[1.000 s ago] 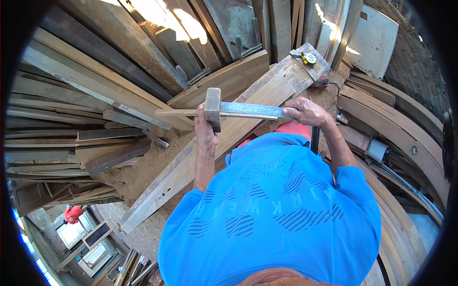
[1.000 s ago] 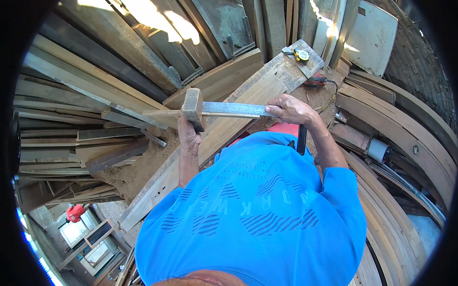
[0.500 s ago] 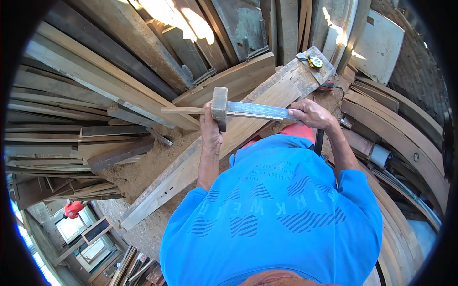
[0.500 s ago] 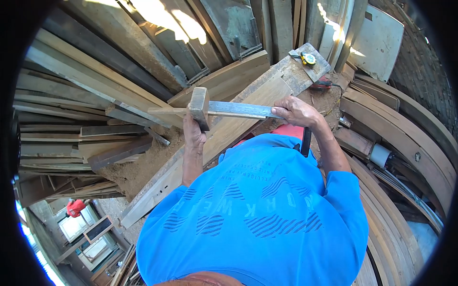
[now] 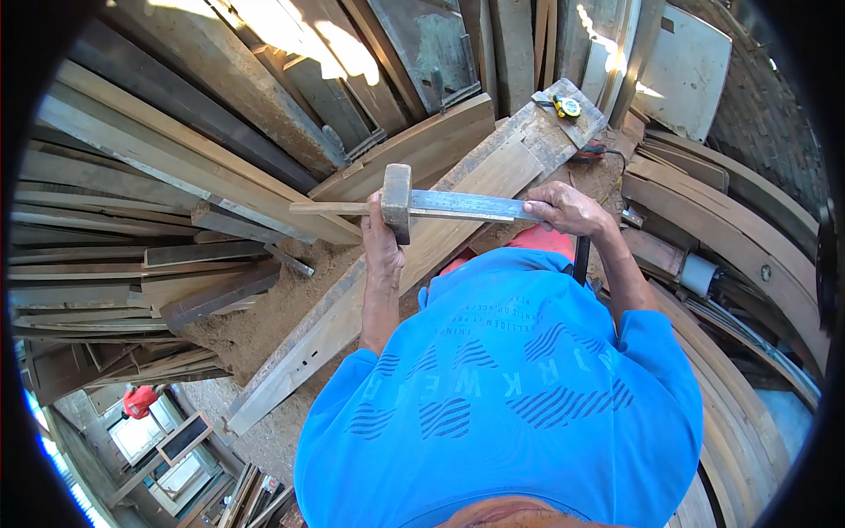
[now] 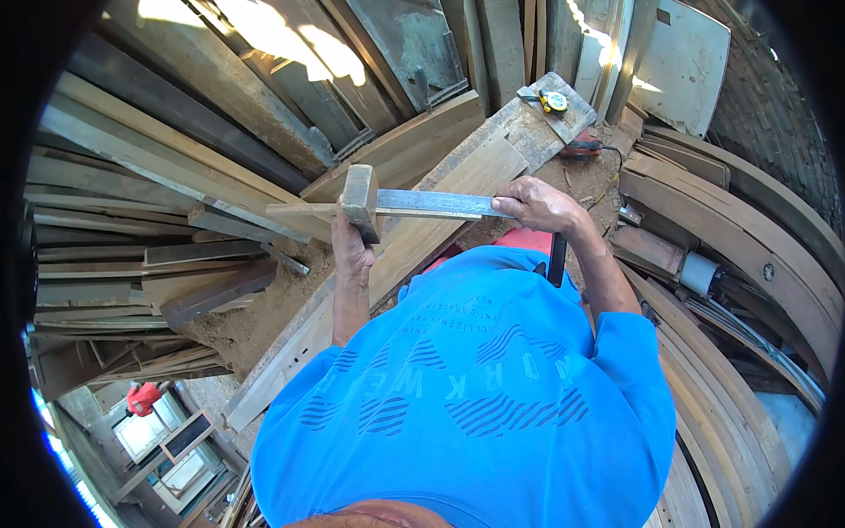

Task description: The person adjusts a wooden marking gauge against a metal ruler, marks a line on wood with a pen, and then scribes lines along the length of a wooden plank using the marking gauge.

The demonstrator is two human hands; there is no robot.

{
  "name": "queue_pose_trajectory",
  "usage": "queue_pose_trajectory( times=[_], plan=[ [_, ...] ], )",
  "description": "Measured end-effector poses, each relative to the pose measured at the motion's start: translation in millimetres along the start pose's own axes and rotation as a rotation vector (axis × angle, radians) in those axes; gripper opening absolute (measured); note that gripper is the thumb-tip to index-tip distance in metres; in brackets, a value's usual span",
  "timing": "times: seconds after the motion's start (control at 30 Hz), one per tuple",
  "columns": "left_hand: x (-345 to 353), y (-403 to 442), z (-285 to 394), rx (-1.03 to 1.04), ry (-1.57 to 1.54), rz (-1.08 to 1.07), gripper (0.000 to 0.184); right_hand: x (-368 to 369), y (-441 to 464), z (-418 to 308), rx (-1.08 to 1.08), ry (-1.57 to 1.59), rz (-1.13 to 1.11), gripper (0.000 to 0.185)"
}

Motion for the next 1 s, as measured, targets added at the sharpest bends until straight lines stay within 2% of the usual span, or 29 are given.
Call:
queue_pose_trajectory(
  times=[0.27,0.37,0.5,0.63,0.7,0.77,0.8,0.9,1.0],
  plan=[
    [5,4,-8,0.007,0.029,-0.048,0.036,-6,-10,3,0.043,0.045,0.009,0.038],
    [8,4,-13,0.001,0.031,-0.026,0.036,-28,-19,35,0.077,0.128,0.115,0.036],
    [6,13,-30,-0.007,0.029,-0.056,0.037,-58,-35,186,0.239,0.193,0.538,0.027],
    [-2,15,-47,-0.066,0.124,-0.071,0.038,-19,-62,375,0.608,0.229,0.828,0.026],
    [-13,29,-75,-0.120,0.140,-0.143,0.039,16,-71,467,0.699,-0.094,0.914,0.022],
    [12,23,-73,-0.147,0.165,-0.165,0.040,45,-96,478,0.923,0.078,0.828,0.019],
    [25,20,-72,-0.144,0.187,-0.163,0.040,62,-105,494,0.963,0.261,0.854,0.016],
    [61,13,-77,-0.132,0.248,-0.199,0.040,89,-118,517,1.005,0.197,0.834,0.016],
    [88,15,-89,-0.152,0.284,-0.309,0.038,112,-115,583,0.910,0.347,0.791,0.017]
  ],
)
Point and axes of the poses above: each hand's wrist, its own y-axis towards the middle knuckle, its own x-axis out of the palm, z = x × y, the point moved 10 cm from there along y, towards the middle knuckle, and after that the axes turned 10 degrees about x, right-handed, at the moved point
